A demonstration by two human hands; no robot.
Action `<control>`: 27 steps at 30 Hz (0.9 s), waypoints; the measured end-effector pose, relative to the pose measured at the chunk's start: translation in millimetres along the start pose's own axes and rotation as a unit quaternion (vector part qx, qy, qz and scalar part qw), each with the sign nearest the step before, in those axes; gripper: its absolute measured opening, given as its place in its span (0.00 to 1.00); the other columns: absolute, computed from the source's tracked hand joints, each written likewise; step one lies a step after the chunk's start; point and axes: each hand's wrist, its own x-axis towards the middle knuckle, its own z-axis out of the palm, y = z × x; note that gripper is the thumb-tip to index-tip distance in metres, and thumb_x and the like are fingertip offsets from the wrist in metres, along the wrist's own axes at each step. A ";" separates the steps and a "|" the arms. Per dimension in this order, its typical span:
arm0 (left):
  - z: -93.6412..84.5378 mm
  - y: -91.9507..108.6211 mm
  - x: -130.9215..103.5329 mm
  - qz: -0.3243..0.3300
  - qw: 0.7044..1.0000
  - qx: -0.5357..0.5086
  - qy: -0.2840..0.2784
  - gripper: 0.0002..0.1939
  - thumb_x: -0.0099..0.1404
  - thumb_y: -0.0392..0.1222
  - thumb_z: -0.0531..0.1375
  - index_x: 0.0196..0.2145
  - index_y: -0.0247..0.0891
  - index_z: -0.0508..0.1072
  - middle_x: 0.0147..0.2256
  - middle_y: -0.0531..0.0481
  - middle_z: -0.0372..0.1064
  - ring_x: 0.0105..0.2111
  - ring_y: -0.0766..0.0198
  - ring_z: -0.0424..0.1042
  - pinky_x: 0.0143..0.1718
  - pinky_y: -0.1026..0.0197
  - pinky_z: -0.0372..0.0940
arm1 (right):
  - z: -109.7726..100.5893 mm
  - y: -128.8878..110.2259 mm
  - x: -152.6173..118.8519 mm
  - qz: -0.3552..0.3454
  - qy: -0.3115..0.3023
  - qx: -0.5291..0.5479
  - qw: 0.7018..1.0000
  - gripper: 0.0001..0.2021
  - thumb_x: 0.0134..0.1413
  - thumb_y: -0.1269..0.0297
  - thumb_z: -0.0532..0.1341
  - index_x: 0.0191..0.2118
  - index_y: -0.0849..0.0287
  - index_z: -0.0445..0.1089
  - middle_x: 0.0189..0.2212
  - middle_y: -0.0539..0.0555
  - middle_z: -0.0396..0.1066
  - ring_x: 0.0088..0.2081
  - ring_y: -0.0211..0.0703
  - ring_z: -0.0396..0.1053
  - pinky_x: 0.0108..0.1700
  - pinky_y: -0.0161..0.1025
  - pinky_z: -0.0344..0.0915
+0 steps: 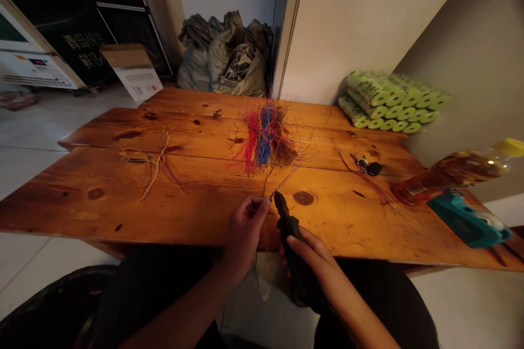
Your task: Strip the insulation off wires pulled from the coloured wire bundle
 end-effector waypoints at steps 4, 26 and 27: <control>0.9 0.1 -1.1 0.002 1.000 0.002 -0.004 0.08 0.57 0.45 0.60 0.26 0.37 0.68 0.25 0.55 0.66 0.28 0.68 0.66 0.31 0.66 0.58 | 0.8 -0.4 -0.2 0.003 0.004 0.001 1.000 0.14 0.53 0.52 0.57 0.33 0.59 0.63 0.25 0.50 0.64 0.24 0.34 0.63 0.25 0.32 0.62; -0.8 3.6 5.1 -0.001 1.000 0.022 -0.019 0.07 0.54 0.43 0.62 0.28 0.37 0.71 0.28 0.52 0.70 0.31 0.66 0.68 0.35 0.65 0.60 | 4.8 1.2 0.0 -0.011 0.043 -0.094 0.995 0.14 0.52 0.53 0.56 0.30 0.60 0.61 0.20 0.47 0.61 0.20 0.33 0.60 0.22 0.33 0.58; -0.9 3.2 5.4 -0.002 1.000 0.015 -0.017 0.06 0.54 0.43 0.62 0.27 0.37 0.71 0.27 0.53 0.69 0.31 0.67 0.67 0.34 0.65 0.59 | 5.8 1.7 0.0 -0.016 0.045 -0.096 0.994 0.13 0.52 0.53 0.56 0.30 0.60 0.61 0.20 0.47 0.60 0.20 0.33 0.60 0.22 0.33 0.58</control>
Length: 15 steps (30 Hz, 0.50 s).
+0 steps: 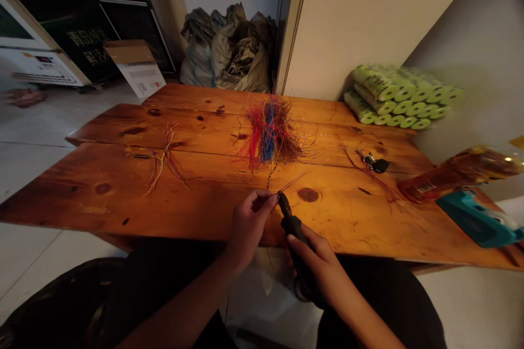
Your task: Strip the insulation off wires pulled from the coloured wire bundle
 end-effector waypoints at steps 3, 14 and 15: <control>1.2 -1.0 0.9 -0.021 0.998 -0.052 0.008 0.06 0.53 0.42 0.62 0.27 0.37 0.72 0.26 0.55 0.68 0.30 0.69 0.66 0.34 0.67 0.59 | 4.1 1.0 -0.1 -0.008 0.004 0.018 1.000 0.13 0.52 0.53 0.56 0.29 0.59 0.61 0.20 0.46 0.60 0.21 0.33 0.59 0.22 0.32 0.58; 4.5 -0.6 4.7 -0.167 0.953 -0.254 -0.009 0.12 0.44 0.43 0.68 0.23 0.34 0.71 0.22 0.55 0.65 0.23 0.74 0.62 0.27 0.70 0.58 | 12.4 3.8 2.3 0.025 -0.055 0.183 0.981 0.13 0.53 0.53 0.55 0.32 0.59 0.61 0.20 0.47 0.62 0.19 0.34 0.60 0.22 0.33 0.60; 4.2 0.1 4.6 -0.166 0.953 -0.255 -0.006 0.12 0.44 0.43 0.68 0.23 0.34 0.71 0.23 0.55 0.66 0.23 0.74 0.63 0.27 0.70 0.59 | 12.9 4.4 2.5 0.030 -0.052 0.190 0.980 0.13 0.53 0.53 0.56 0.32 0.59 0.62 0.21 0.47 0.63 0.19 0.34 0.61 0.22 0.33 0.60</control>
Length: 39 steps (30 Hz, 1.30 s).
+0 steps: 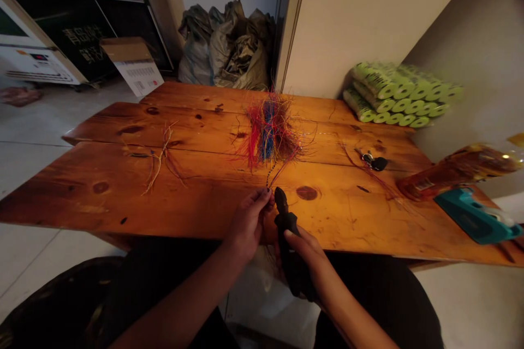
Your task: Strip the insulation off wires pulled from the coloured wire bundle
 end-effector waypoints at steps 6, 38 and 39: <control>0.5 2.8 -2.0 0.030 0.999 0.025 0.018 0.11 0.43 0.41 0.68 0.23 0.35 0.72 0.25 0.54 0.67 0.26 0.72 0.65 0.30 0.70 0.60 | -0.8 1.2 -0.8 -0.002 0.009 -0.022 1.000 0.14 0.52 0.53 0.57 0.36 0.59 0.65 0.27 0.50 0.66 0.26 0.37 0.64 0.28 0.34 0.62; 2.2 -2.5 -6.1 0.133 0.977 0.159 0.057 0.08 0.51 0.46 0.63 0.26 0.40 0.69 0.25 0.54 0.66 0.27 0.66 0.66 0.27 0.64 0.62 | 13.3 -5.8 -5.2 0.058 0.001 0.113 0.992 0.13 0.51 0.53 0.57 0.32 0.60 0.64 0.21 0.49 0.62 0.20 0.34 0.61 0.19 0.31 0.60; 3.5 -1.7 -7.1 0.125 0.979 0.153 0.056 0.08 0.51 0.46 0.63 0.26 0.40 0.69 0.24 0.54 0.66 0.26 0.66 0.66 0.26 0.64 0.61 | 13.6 -6.7 -6.4 0.069 -0.010 0.145 0.987 0.14 0.51 0.53 0.56 0.33 0.61 0.65 0.21 0.50 0.63 0.21 0.35 0.61 0.19 0.31 0.60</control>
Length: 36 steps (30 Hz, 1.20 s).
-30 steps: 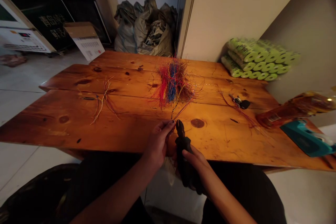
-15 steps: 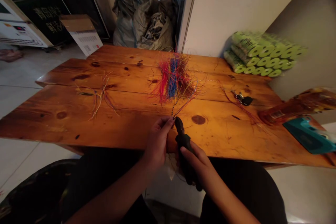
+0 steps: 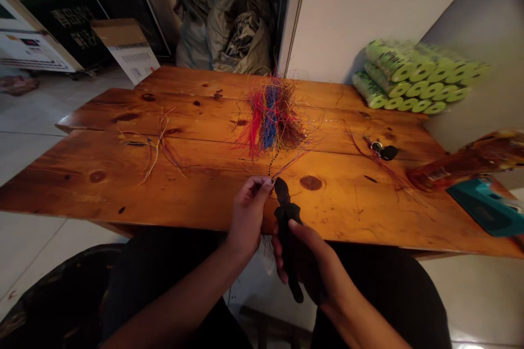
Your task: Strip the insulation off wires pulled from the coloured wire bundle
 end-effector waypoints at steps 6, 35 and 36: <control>3.1 6.4 -1.5 -0.042 0.995 -0.077 -0.050 0.09 0.51 0.45 0.63 0.24 0.38 0.68 0.23 0.55 0.64 0.23 0.70 0.64 0.25 0.67 0.61 | -1.4 -3.8 -4.3 0.033 -0.073 0.081 0.994 0.15 0.52 0.53 0.54 0.33 0.62 0.66 0.21 0.51 0.62 0.21 0.34 0.60 0.19 0.30 0.59; -3.3 1.8 5.8 0.058 0.996 -0.041 -0.045 0.03 0.55 0.38 0.61 0.26 0.38 0.69 0.26 0.56 0.63 0.29 0.71 0.62 0.35 0.67 0.57 | -1.1 -2.6 -0.9 -0.037 -0.015 -0.059 0.997 0.13 0.54 0.54 0.54 0.32 0.60 0.63 0.21 0.49 0.62 0.20 0.34 0.61 0.18 0.30 0.60; -2.9 2.4 6.5 0.051 0.997 -0.055 -0.036 0.03 0.54 0.37 0.61 0.26 0.38 0.69 0.26 0.57 0.63 0.28 0.72 0.62 0.35 0.68 0.57 | -0.2 -2.9 -1.6 -0.030 -0.007 -0.047 0.998 0.13 0.54 0.54 0.54 0.33 0.60 0.63 0.22 0.49 0.63 0.20 0.35 0.62 0.18 0.30 0.60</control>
